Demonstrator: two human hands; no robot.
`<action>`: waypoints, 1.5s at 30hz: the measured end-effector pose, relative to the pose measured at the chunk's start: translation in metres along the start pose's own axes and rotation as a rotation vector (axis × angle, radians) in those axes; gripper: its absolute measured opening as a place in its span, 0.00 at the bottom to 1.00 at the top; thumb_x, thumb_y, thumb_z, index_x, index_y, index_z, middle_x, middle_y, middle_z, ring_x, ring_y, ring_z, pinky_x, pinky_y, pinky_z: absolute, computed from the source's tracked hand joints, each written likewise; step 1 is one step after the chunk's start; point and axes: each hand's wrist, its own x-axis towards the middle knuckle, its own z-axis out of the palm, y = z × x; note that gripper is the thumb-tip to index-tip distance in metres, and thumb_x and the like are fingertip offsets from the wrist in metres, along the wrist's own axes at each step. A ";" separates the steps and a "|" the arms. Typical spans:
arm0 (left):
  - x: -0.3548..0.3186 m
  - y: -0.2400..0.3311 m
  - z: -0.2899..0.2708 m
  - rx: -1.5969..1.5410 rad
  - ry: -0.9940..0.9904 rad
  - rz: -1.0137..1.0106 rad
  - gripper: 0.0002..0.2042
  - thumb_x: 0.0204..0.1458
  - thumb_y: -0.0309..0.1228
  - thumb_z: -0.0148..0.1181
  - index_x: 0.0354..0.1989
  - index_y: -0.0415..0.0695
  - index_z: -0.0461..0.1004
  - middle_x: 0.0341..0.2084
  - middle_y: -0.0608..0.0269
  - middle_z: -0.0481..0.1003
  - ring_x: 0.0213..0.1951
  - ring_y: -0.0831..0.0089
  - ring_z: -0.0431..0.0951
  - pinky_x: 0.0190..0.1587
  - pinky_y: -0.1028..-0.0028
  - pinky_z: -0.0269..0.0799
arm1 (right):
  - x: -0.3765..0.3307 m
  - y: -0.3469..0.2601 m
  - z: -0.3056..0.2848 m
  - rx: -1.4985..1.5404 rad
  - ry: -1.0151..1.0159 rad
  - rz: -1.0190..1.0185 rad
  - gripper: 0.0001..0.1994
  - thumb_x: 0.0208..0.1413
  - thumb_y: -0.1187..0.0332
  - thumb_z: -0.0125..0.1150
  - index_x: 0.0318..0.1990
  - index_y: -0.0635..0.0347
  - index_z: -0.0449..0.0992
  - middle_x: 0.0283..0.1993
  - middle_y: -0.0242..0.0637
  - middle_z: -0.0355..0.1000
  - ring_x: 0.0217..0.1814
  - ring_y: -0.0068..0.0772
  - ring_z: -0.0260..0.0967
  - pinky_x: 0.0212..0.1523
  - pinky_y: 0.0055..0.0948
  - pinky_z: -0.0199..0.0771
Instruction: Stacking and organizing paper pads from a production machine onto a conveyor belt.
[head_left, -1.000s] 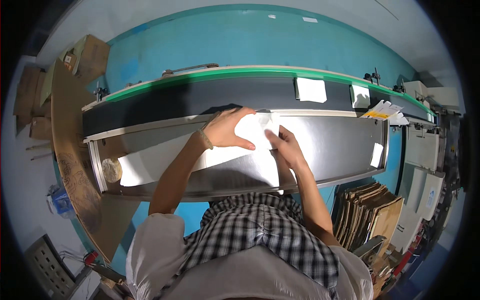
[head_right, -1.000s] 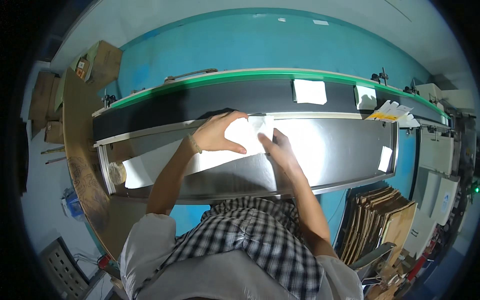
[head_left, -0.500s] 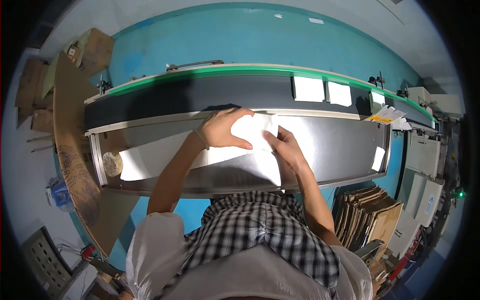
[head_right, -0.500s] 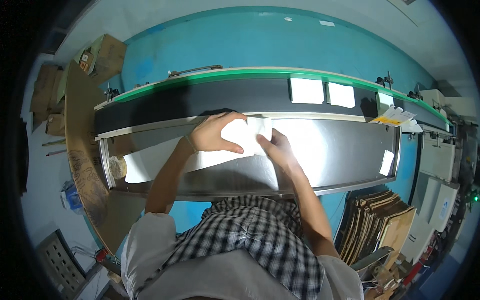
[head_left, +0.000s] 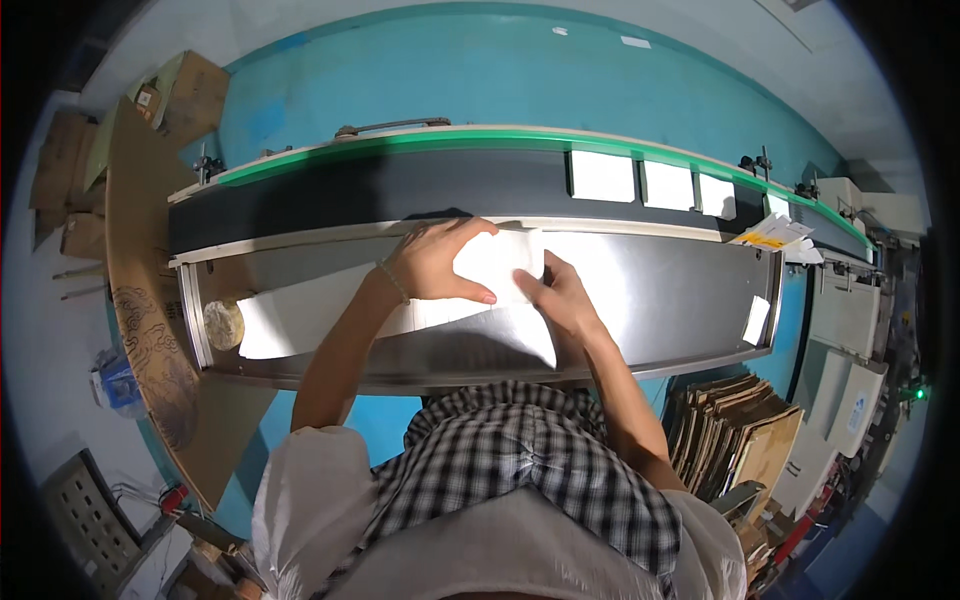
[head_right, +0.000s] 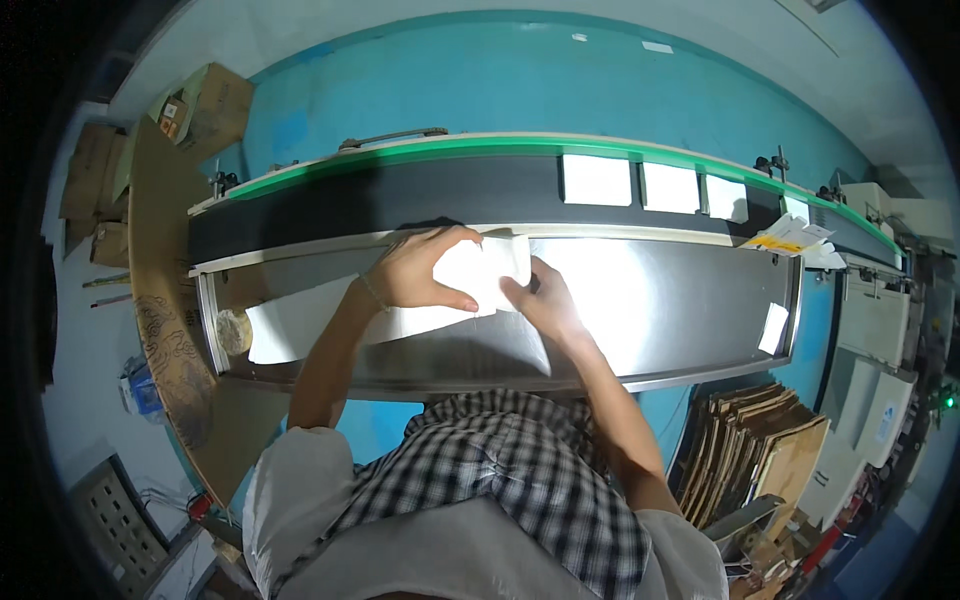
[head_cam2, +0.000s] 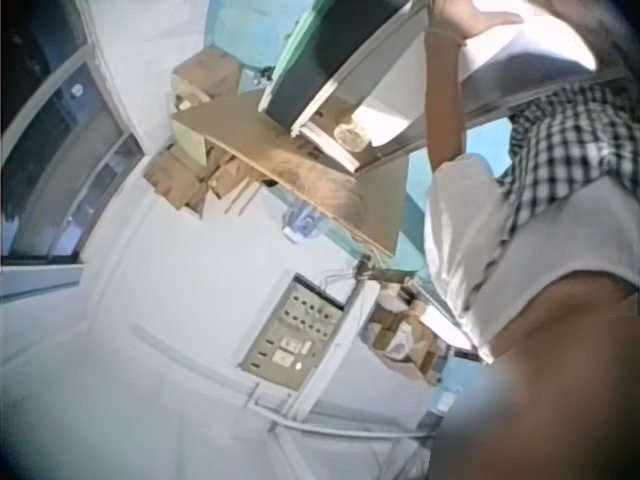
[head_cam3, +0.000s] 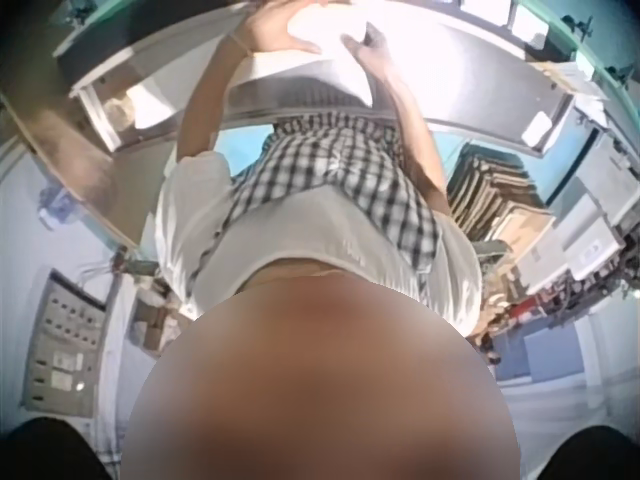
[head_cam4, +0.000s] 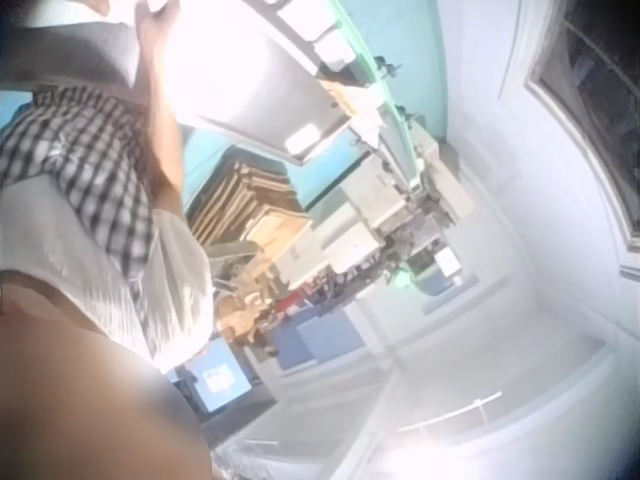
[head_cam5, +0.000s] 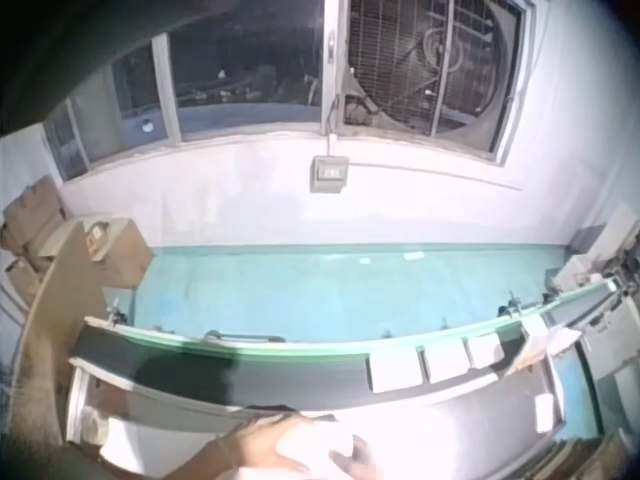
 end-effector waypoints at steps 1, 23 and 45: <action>0.000 0.000 -0.001 -0.025 -0.007 -0.014 0.41 0.36 0.52 0.76 0.58 0.47 0.67 0.53 0.48 0.73 0.54 0.47 0.74 0.55 0.58 0.70 | 0.005 -0.005 -0.003 -0.168 -0.003 0.012 0.18 0.64 0.62 0.59 0.53 0.69 0.74 0.45 0.42 0.77 0.40 0.27 0.73 0.40 0.27 0.73; -0.009 -0.010 -0.009 -0.111 0.038 -0.033 0.40 0.37 0.51 0.78 0.56 0.43 0.69 0.49 0.47 0.75 0.52 0.50 0.76 0.54 0.60 0.71 | 0.021 -0.032 0.012 0.543 0.249 -0.169 0.16 0.65 0.60 0.60 0.44 0.69 0.72 0.34 0.34 0.74 0.33 0.21 0.70 0.39 0.23 0.71; -0.027 -0.023 -0.016 -0.063 0.171 0.060 0.39 0.36 0.48 0.79 0.57 0.44 0.69 0.51 0.48 0.75 0.54 0.49 0.75 0.55 0.61 0.71 | 0.022 -0.009 0.071 0.054 -0.053 -0.227 0.24 0.60 0.48 0.64 0.45 0.65 0.77 0.36 0.32 0.72 0.36 0.22 0.66 0.38 0.23 0.67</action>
